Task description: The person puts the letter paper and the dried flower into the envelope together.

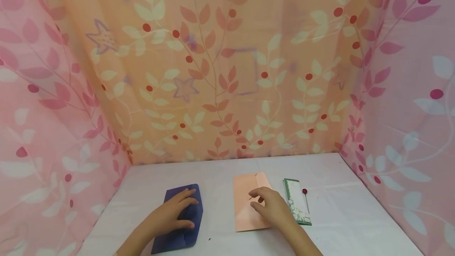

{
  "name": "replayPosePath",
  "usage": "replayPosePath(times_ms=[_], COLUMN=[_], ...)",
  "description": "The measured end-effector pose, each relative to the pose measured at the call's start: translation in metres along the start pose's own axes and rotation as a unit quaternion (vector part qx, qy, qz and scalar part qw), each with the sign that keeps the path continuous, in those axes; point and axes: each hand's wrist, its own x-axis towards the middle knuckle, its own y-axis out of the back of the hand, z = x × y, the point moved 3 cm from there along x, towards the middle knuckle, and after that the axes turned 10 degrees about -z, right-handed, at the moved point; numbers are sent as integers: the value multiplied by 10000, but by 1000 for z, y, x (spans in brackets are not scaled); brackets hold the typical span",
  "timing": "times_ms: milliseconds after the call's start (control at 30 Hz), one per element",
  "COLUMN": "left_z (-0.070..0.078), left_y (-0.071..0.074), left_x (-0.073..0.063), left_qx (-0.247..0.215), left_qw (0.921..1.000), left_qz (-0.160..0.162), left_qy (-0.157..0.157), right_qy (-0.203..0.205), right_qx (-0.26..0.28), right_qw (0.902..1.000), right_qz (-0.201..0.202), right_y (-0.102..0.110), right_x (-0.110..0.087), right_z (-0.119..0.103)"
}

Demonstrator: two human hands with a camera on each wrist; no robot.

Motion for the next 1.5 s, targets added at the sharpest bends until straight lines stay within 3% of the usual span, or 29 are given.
replayPosePath(times_ms=[267,467,933,1500], left_z=[27,46,84,110], left_y=[12,13,12,9], left_x=[20,38,73,118], left_qx=[299,464,831,1103], left_qw=[9990,9973,9914,9897], left_qz=[-69,-184,-175,-400], left_qy=[-335,-544,-992,-817], right_qy=[-241,-372,-124,217], right_qx=[-49,-221,-505,-646], right_qw=[9997,9989,9976,9963], right_qz=[75,171,446,523], right_y=[11,16,24,20], right_x=[-4,-6,-12,-12], right_z=[11,21,42,54])
